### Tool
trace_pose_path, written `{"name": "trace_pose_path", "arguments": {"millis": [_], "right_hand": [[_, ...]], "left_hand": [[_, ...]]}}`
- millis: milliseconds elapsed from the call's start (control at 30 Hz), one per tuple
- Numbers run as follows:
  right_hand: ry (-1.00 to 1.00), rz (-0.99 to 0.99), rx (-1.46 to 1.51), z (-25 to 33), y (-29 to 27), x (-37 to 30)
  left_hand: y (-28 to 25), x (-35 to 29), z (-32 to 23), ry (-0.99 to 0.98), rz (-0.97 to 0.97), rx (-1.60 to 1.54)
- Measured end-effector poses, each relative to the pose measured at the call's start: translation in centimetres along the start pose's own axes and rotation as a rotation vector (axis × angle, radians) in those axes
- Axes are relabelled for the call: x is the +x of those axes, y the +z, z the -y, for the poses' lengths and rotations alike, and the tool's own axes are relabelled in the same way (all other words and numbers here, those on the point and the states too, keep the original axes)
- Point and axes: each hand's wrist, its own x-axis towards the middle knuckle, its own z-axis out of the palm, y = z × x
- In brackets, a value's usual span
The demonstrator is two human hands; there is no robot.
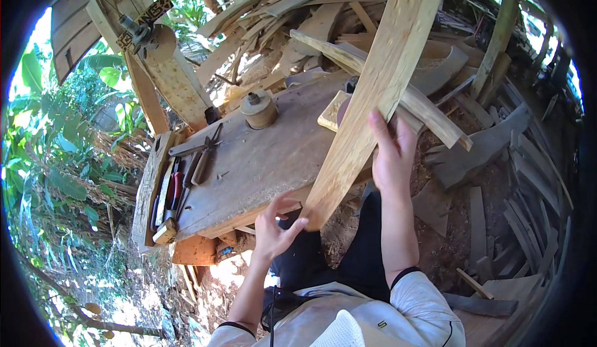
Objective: The person smooths a long wooden plank using a sanding block, then brushes the surface with a yellow-handled brush. Finally, they use a hammer and a chisel to work on the wood.
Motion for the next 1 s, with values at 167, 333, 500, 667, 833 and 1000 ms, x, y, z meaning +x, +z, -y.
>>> {"name": "trace_pose_path", "arguments": {"millis": [167, 333, 500, 667, 833, 1000], "right_hand": [[0.21, -0.149, 0.232, -3.1, 0.1, -1.7], [0.37, -0.214, 0.259, -7.2, 0.3, -4.0], [0.443, 0.028, 0.03, -10.5, -1.1, -6.7], [0.586, 0.298, -0.11, -10.1, -3.7, -7.6], [0.198, 0.22, -0.474, -7.4, -2.5, -8.6], [-0.367, 0.803, -0.5, -5.9, 4.1, -13.0]], "left_hand": [[1.3, -3.4, 1.9, -0.04, -0.04, -0.179], [-0.3, -6.4, 5.7, -0.253, -0.184, -0.502], [-2.1, -8.5, 8.5, -0.311, -0.294, -0.643], [-4.2, -10.3, 10.7, -0.293, -0.315, -0.645], [-5.8, -12.3, 13.8, -0.286, -0.42, -0.5], [-6.9, -10.3, 12.7, -0.337, -0.38, -0.612]]}}
